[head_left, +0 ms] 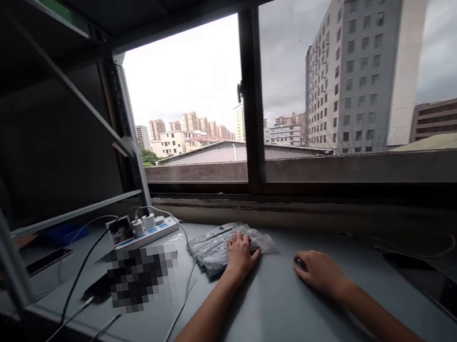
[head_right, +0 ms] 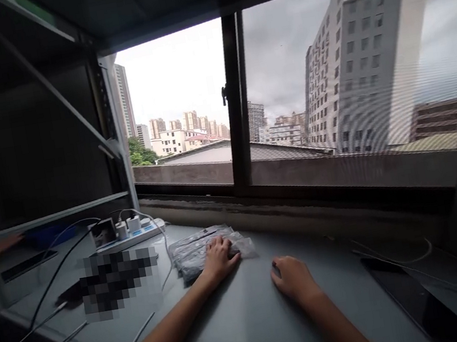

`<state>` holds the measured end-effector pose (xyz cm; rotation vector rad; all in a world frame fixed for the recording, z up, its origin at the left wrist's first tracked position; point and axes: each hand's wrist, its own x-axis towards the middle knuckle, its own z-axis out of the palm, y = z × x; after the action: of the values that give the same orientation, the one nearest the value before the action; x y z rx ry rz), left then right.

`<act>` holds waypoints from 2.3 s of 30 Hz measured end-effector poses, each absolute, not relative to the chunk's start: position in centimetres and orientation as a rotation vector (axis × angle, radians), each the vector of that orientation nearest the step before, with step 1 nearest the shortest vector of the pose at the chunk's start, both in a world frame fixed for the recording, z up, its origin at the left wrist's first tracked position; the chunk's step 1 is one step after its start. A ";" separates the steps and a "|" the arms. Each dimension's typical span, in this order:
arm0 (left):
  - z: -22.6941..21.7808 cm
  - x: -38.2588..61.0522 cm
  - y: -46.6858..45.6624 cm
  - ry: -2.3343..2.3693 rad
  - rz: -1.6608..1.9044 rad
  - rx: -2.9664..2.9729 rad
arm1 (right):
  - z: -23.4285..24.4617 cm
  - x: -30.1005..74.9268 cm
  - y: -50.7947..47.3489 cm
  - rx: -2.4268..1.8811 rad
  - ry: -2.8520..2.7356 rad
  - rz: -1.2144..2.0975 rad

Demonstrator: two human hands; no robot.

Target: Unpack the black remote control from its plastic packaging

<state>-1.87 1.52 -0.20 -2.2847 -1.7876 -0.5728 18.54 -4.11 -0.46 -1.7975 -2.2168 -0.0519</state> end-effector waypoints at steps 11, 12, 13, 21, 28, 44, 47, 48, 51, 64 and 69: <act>-1.5 0.1 0.5 -1.301 -0.587 -2.668 | -1.6 19.2 -3.6 -1.800 -2.189 -0.078; -1.5 0.3 0.4 -1.260 -0.584 -2.693 | -1.7 19.3 -3.6 -1.808 -2.173 -0.084; -1.4 0.4 0.2 -1.225 -0.583 -2.714 | -1.7 19.4 -3.6 -1.816 -2.156 -0.083; -1.1 0.7 -0.4 -1.156 -0.550 -2.776 | -1.6 19.8 -3.7 -1.859 -2.047 0.010; -0.9 0.8 -0.3 -1.159 -0.538 -2.779 | -1.7 19.6 -3.2 -1.794 -2.042 0.004; -0.5 1.5 -1.0 -1.163 -0.558 -2.807 | -0.6 19.0 -3.4 -1.792 -2.055 -0.027; -0.6 1.6 -1.0 -1.213 -0.596 -2.772 | -0.7 19.3 -3.2 -1.755 -1.980 0.045; -0.6 1.6 -1.0 -1.236 -0.607 -2.762 | -0.8 19.5 -3.1 -1.742 -1.949 0.076; -0.5 1.7 -1.0 -1.287 -0.622 -2.747 | -1.1 20.0 -2.8 -1.701 -1.867 0.148; -0.6 1.8 -1.1 -1.435 -0.744 -2.650 | -2.3 20.7 -1.9 -1.473 -1.663 0.481; -0.6 1.8 -0.9 -1.449 -0.807 -2.637 | -2.3 20.4 -1.3 -1.350 -1.309 0.860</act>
<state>1.77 -0.94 -0.59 -2.6371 -1.4491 -0.8065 20.37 -1.29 -2.28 -1.3499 -1.3094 0.8604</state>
